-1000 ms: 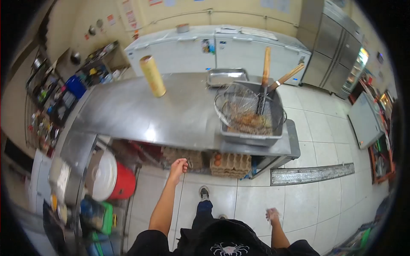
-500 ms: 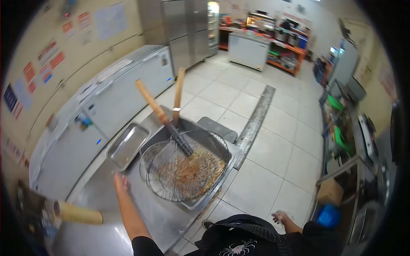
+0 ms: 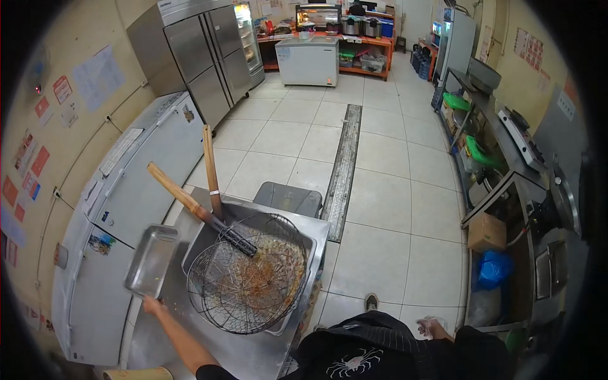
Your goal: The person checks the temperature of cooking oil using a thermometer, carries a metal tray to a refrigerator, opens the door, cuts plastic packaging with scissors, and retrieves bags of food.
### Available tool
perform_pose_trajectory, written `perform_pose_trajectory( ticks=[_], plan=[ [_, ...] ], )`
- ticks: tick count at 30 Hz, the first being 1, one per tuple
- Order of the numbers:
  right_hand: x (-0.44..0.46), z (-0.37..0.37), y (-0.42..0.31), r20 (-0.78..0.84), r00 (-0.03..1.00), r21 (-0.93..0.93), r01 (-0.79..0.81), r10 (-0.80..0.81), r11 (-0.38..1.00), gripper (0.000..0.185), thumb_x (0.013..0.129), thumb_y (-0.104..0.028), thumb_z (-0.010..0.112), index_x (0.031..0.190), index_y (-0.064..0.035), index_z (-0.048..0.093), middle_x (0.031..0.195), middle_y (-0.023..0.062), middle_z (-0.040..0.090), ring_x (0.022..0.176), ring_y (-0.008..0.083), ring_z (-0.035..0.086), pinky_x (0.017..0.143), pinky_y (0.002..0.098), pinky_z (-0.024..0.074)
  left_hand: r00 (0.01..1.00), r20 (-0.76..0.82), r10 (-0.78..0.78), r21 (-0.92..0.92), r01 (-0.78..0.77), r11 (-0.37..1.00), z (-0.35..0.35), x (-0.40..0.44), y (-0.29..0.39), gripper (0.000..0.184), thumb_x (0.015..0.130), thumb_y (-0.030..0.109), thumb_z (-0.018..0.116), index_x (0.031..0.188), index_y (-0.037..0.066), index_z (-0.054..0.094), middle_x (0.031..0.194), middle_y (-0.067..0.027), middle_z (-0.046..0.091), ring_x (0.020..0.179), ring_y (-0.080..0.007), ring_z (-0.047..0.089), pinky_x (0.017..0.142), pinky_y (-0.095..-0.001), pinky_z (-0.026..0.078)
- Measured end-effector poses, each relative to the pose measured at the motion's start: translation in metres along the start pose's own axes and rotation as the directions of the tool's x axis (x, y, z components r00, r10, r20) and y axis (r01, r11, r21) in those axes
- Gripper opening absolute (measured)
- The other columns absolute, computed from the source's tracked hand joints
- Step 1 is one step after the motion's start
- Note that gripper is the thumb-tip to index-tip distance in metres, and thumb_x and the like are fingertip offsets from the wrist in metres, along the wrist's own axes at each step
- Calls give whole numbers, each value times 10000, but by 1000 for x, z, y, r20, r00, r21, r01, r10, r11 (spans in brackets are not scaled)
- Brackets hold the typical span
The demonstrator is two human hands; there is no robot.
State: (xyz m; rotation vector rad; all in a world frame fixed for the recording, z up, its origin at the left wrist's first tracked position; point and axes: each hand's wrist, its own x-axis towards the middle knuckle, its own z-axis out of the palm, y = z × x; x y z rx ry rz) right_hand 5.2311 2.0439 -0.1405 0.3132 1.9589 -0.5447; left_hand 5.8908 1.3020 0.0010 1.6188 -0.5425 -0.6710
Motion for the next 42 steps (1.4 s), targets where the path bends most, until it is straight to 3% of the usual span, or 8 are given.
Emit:
perform_pose_trajectory(
  ticks=[13,15,20,25,29,34,38,42],
  plan=[
    [117,-140,-201,-136,856,19,506,-499,862,255,815,-294,553,861,-43,554,661,49,589,503,139,543,437,268,437,778,115,618,-84,-612,786,-1,-334,308,401,925,241,366,1166,-58,479,1117,-149,519,1014,-233,505,877,-348,428],
    [124,-166,-275,-146,704,-83,692,-695,717,283,829,-318,530,850,-38,562,665,45,588,549,113,539,481,257,434,140,342,929,122,-987,104,17,-313,272,400,913,236,355,1203,-2,496,1139,-124,525,1078,-240,488,938,-370,370],
    [-29,-212,-472,-197,370,281,908,-908,310,238,874,-255,553,936,-25,555,760,17,549,700,88,494,646,228,413,790,496,361,7,-419,908,196,-562,249,287,859,240,543,979,-13,600,897,-71,585,854,-144,543,772,-254,422],
    [-117,-229,-558,-269,-75,-37,997,-960,-68,142,838,-141,600,936,-38,595,868,51,581,779,117,533,747,254,449,665,633,396,-21,-497,868,309,-647,166,178,875,163,513,891,0,584,757,9,537,682,-68,441,618,-212,359],
    [-76,-200,-614,170,-294,-336,880,-941,-335,202,796,-198,630,921,-40,610,879,93,601,856,232,577,776,343,459,651,682,334,38,-488,872,399,-670,112,195,878,167,509,840,-12,577,707,-2,529,653,-72,437,582,-219,356],
    [-28,-188,-698,121,-204,-448,862,-972,-237,206,793,-221,629,917,-57,618,925,104,607,917,267,576,815,378,464,635,713,299,105,-517,849,510,-668,71,235,856,205,538,760,-9,555,605,-17,485,574,-87,416,511,-276,349],
    [-18,-192,-756,147,169,-464,882,-975,83,326,878,-353,508,1024,-77,601,1123,115,565,1015,249,556,942,416,384,573,796,196,107,-452,886,603,-674,75,250,835,205,544,705,-8,521,537,-30,450,519,-96,399,476,-305,333],
    [58,-179,-798,426,-21,-709,613,-905,-348,523,906,-486,337,1197,-81,492,1155,109,552,1050,254,545,1064,493,159,518,828,215,100,-512,853,694,-662,75,263,824,218,550,697,-12,531,531,-29,467,510,-98,416,472,-302,336]
  ],
)
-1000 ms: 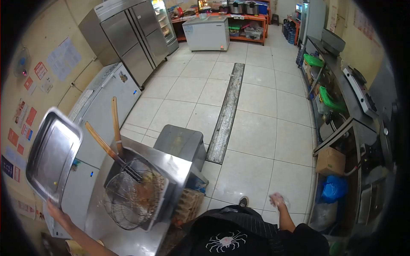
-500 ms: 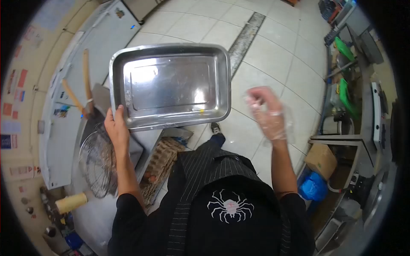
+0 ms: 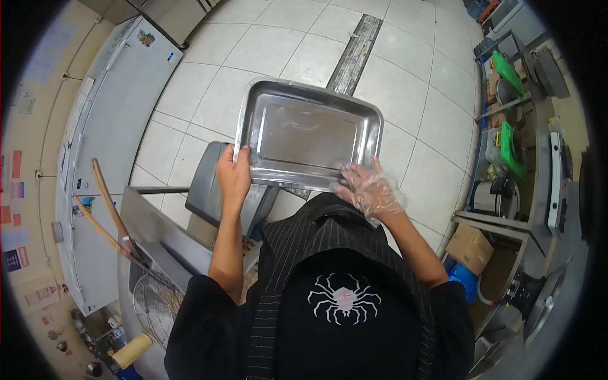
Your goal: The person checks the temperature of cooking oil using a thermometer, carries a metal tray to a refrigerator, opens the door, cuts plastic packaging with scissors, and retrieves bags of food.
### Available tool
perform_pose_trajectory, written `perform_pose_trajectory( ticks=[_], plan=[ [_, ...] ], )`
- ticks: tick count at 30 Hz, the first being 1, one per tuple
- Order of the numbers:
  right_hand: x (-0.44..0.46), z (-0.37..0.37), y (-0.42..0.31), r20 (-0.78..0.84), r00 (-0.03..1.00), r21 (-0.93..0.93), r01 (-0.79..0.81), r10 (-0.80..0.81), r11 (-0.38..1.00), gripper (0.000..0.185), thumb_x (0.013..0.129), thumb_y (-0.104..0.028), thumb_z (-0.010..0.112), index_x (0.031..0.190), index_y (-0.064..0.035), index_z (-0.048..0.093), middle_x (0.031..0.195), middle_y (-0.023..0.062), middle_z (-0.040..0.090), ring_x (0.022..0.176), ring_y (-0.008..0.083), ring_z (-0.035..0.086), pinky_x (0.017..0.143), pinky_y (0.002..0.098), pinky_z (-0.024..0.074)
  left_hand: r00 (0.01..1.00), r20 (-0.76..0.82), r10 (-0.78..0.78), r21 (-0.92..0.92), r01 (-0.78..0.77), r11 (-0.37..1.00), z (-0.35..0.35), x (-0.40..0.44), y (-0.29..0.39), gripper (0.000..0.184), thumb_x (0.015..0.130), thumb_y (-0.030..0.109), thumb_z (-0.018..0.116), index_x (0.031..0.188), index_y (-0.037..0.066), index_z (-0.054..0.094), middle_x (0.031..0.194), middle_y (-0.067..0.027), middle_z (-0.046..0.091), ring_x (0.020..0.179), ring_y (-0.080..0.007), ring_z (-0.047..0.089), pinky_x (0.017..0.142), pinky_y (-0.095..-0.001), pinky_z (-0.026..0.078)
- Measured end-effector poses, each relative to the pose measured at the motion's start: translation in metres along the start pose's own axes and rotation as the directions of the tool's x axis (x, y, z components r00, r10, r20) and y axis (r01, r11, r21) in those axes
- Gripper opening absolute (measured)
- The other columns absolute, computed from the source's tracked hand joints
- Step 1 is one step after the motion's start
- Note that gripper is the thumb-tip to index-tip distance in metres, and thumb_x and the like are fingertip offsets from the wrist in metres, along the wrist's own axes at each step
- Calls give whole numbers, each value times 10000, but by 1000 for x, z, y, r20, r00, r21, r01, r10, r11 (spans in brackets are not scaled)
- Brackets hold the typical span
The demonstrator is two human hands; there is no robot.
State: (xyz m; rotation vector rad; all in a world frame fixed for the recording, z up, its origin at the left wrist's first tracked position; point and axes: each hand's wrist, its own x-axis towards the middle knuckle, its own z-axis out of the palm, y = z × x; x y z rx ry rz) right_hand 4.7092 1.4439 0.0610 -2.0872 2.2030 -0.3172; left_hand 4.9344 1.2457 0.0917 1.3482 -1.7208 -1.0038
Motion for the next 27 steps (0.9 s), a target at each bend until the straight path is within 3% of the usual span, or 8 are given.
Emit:
perform_pose_trajectory(
  ticks=[2,4,9,12,13,17,20,27],
  plan=[
    [30,-8,21,363,930,-9,-61,60,998,545,902,-484,355,1241,-71,461,1173,112,539,1044,250,547,1054,494,181,996,23,-84,12,84,996,20,42,-1,288,813,236,553,705,-30,533,541,-90,503,501,-159,441,491,-334,357],
    [53,25,56,132,988,-44,91,-84,995,531,902,-476,360,1235,-76,465,1072,122,580,1012,245,561,1052,497,172,999,3,-38,100,38,994,41,80,-18,302,807,246,555,713,-40,530,557,-131,515,506,-210,448,507,-358,366],
    [145,81,146,364,908,68,195,-206,978,216,794,-227,528,942,-77,577,814,74,620,793,249,615,770,421,457,985,-115,126,390,-72,918,103,157,-36,334,791,261,555,807,-72,566,687,-246,563,641,-377,539,617,-423,412],
    [202,78,202,322,897,260,224,-303,939,149,790,-163,524,894,-74,583,801,97,612,750,256,609,682,356,478,985,-163,-52,437,119,891,123,189,-12,325,785,250,547,840,-68,580,724,-253,575,693,-380,562,643,-420,420],
    [205,151,236,76,963,682,139,-258,718,141,814,-160,516,884,-52,574,782,129,600,749,274,604,675,378,474,976,-193,-102,433,178,884,129,201,-9,316,785,245,544,838,-64,580,722,-250,577,688,-375,563,640,-418,420],
    [306,61,302,201,929,524,165,-310,836,208,833,-212,531,930,-30,556,799,156,598,776,290,602,694,386,470,941,-269,-206,334,291,896,142,253,-32,305,787,238,542,819,-65,571,712,-240,578,685,-334,579,629,-413,416],
    [365,60,352,557,830,532,-383,28,755,288,807,-286,582,915,-19,573,838,156,617,817,283,608,745,376,465,900,-367,-233,353,367,861,158,295,-34,323,786,234,544,822,-86,557,736,-253,581,696,-363,571,644,-422,418],
    [498,150,475,659,654,430,-733,371,528,256,719,-245,623,822,-14,583,697,105,621,591,162,602,595,319,501,837,-476,-271,278,435,856,210,474,-58,337,779,221,548,798,-115,531,686,-284,556,617,-393,538,615,-460,398]
  ],
)
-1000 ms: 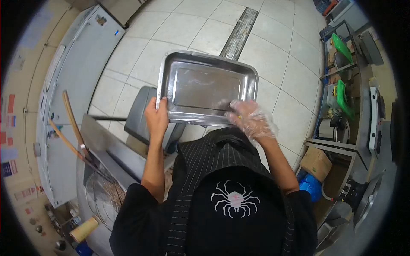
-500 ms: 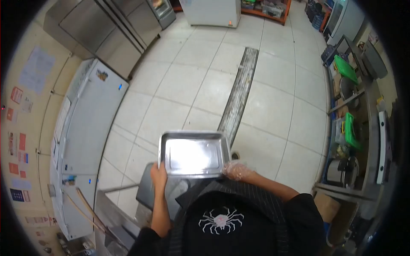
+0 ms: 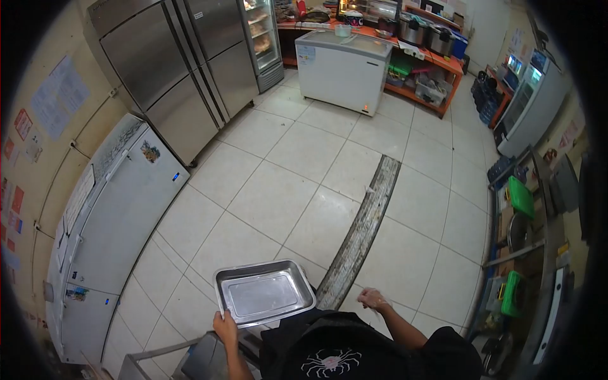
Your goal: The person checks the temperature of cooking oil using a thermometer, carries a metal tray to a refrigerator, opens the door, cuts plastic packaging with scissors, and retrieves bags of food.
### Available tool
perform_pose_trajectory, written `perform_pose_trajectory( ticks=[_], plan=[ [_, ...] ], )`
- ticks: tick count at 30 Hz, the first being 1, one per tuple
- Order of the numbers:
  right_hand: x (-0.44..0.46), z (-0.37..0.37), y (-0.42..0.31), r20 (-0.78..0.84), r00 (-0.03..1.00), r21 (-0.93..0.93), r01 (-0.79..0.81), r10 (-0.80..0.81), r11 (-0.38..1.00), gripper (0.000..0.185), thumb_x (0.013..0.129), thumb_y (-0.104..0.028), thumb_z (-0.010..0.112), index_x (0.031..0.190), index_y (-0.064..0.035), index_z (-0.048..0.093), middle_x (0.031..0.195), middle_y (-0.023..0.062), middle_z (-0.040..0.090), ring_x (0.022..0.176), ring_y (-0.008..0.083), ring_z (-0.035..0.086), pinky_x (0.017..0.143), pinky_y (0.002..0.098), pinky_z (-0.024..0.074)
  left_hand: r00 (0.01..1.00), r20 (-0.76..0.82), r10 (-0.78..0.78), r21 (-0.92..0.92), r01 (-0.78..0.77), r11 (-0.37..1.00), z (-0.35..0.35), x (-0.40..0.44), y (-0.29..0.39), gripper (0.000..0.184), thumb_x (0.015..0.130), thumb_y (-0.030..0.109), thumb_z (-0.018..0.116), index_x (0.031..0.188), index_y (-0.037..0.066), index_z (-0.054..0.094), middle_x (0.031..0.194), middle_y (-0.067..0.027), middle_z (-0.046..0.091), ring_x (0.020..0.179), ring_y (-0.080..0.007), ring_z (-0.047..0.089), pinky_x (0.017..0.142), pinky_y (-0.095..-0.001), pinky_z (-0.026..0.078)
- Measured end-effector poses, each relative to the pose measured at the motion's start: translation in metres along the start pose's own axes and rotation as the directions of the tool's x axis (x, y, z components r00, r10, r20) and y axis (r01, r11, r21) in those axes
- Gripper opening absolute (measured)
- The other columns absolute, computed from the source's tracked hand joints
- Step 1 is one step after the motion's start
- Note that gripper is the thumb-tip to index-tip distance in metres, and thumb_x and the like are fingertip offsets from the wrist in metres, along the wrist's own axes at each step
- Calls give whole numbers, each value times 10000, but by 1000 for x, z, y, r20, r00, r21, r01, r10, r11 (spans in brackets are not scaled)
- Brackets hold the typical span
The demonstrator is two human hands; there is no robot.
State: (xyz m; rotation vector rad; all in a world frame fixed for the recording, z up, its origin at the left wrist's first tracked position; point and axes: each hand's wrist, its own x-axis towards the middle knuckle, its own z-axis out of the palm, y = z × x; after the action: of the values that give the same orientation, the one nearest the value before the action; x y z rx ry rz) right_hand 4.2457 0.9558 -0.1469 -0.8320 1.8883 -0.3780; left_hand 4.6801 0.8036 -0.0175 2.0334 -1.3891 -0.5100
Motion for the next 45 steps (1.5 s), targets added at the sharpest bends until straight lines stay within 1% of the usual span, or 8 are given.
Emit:
perform_pose_trajectory(
  ticks=[6,9,15,21,29,38,41,45],
  plan=[
    [111,-58,-50,-89,984,616,-66,153,785,200,765,-182,616,865,-49,507,720,79,574,676,219,609,640,381,520,974,178,141,17,-146,989,122,173,121,298,772,233,558,669,-39,490,628,-243,522,618,-413,495,725,-483,368],
    [130,-96,-130,-159,987,969,149,33,199,266,757,-32,580,969,-57,421,795,107,523,787,253,597,705,374,518,904,271,332,-106,-314,943,187,256,208,307,778,243,549,638,-20,475,623,-219,516,625,-403,494,839,-533,317],
    [252,-171,-231,-142,980,988,149,137,-38,254,764,-34,567,972,-83,429,749,96,550,720,247,589,650,337,496,813,384,438,-194,-393,899,298,382,375,338,792,255,539,620,-18,440,613,-215,497,580,-387,458,930,-518,287],
    [433,-274,-288,-19,1000,966,23,-19,257,271,786,-130,627,995,-67,466,762,93,581,719,210,586,621,323,490,880,375,291,-182,-238,954,390,471,464,358,790,244,587,629,-33,428,536,-208,414,490,-266,380,548,-422,335],
    [695,-437,-420,184,882,788,132,-434,601,262,755,-139,682,940,-69,510,821,68,588,741,192,589,635,298,491,998,-33,-52,-287,40,957,431,614,467,193,795,180,560,659,46,538,575,16,441,534,-85,383,477,-271,310],
    [893,-514,-514,230,959,500,32,-168,866,88,780,-133,618,823,-78,565,754,29,582,658,131,554,573,276,464,930,167,-328,-663,352,661,549,796,585,178,781,195,536,769,24,588,714,-3,549,669,-101,476,598,-253,363],
    [887,-544,-535,410,911,843,-398,47,362,174,812,-235,592,719,-93,556,635,10,509,583,118,504,506,277,403,941,297,-162,-677,327,659,617,886,669,196,804,178,510,819,5,601,743,-10,560,683,-105,485,607,-245,369],
    [891,-563,-528,-17,900,892,-183,436,413,285,860,-310,518,644,-124,494,556,6,455,469,126,429,431,286,352,851,524,29,-631,365,684,723,986,766,156,812,185,549,766,40,579,675,28,475,621,-89,394,569,-251,330]
  ],
)
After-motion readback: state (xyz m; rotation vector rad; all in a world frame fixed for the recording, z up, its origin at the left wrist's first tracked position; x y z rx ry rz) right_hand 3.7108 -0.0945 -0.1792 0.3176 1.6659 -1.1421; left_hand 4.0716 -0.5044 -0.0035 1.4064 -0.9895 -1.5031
